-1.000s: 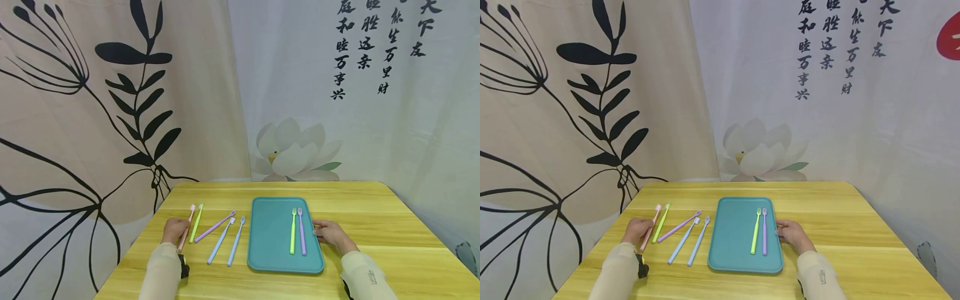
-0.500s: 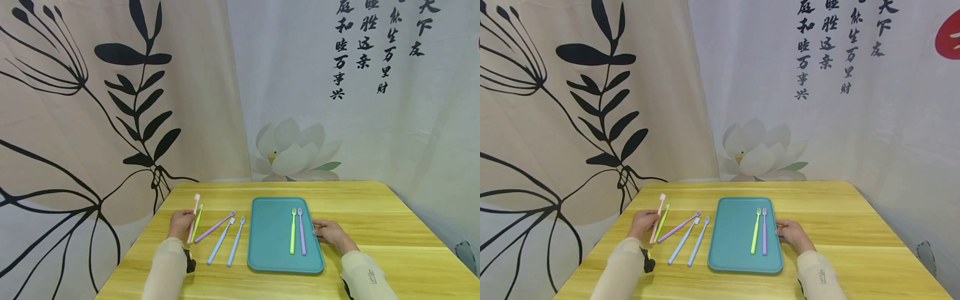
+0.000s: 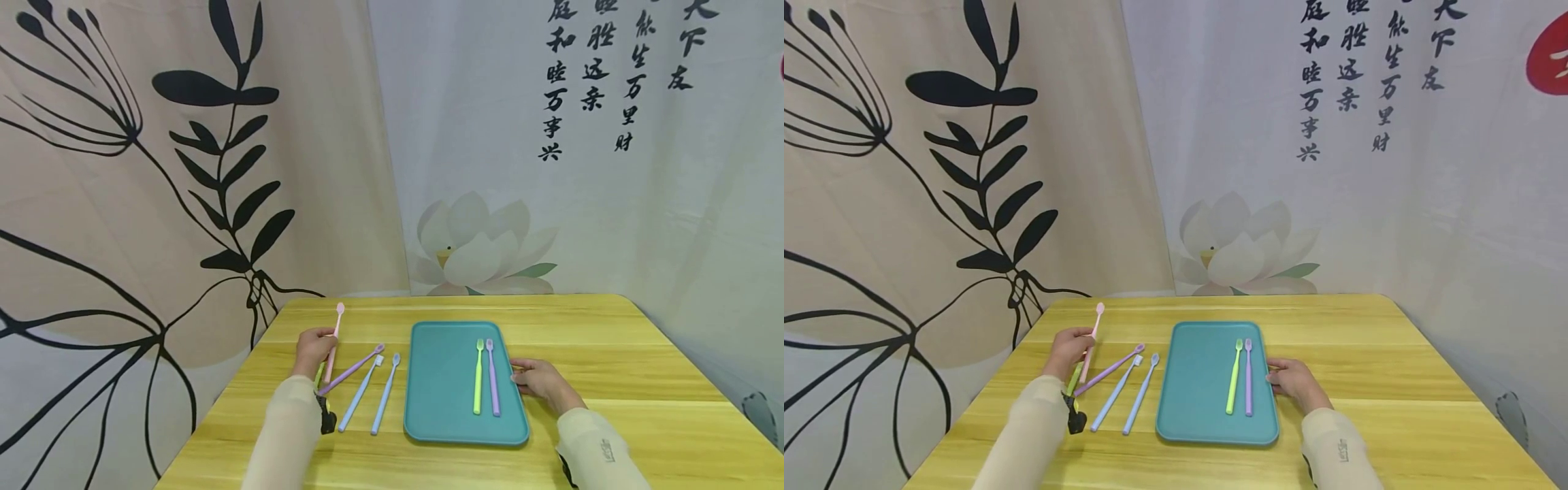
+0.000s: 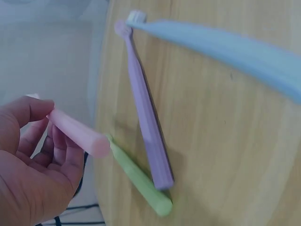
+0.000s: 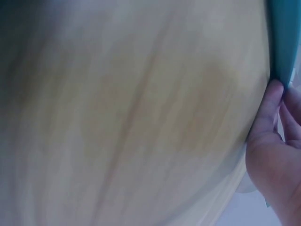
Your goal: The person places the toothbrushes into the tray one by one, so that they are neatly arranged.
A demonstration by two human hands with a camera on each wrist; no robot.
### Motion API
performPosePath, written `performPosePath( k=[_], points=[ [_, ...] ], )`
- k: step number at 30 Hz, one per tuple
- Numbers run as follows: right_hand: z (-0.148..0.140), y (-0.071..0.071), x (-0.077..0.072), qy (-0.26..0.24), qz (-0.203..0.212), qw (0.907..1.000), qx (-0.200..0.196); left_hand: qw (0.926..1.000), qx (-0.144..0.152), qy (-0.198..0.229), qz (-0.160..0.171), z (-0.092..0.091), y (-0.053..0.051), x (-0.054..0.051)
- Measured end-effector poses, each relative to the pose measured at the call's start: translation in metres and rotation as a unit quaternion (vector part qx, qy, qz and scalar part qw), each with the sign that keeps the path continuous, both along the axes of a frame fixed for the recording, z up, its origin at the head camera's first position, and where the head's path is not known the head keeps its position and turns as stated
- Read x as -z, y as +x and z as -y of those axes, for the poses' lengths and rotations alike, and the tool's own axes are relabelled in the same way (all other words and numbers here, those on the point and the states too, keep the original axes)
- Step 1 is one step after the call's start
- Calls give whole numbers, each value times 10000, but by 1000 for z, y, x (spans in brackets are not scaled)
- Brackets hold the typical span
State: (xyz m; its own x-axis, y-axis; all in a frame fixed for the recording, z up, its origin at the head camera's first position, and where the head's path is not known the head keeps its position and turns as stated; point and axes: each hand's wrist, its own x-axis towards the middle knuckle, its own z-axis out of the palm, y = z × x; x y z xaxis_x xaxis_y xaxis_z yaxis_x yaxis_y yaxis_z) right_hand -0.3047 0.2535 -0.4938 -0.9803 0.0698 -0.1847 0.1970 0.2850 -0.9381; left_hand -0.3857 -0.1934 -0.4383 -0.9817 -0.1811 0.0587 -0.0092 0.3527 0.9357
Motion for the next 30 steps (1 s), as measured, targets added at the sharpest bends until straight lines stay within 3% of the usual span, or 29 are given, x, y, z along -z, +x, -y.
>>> performPosePath(
  k=[9, 17, 30],
  points=[
    [1, 0, -1, 14, -1, 10000, 37, 9985, 102, 537, 56, -28, -4, -7],
    [1, 1, 1, -31, 13, 10000, 35, 9973, 103, 724, -31, -48, -4, -7],
    [0, 0, 2, -48, 26, 9999, 98, 9888, 132, 1483, 23, -80, -7, -9]
  ],
)
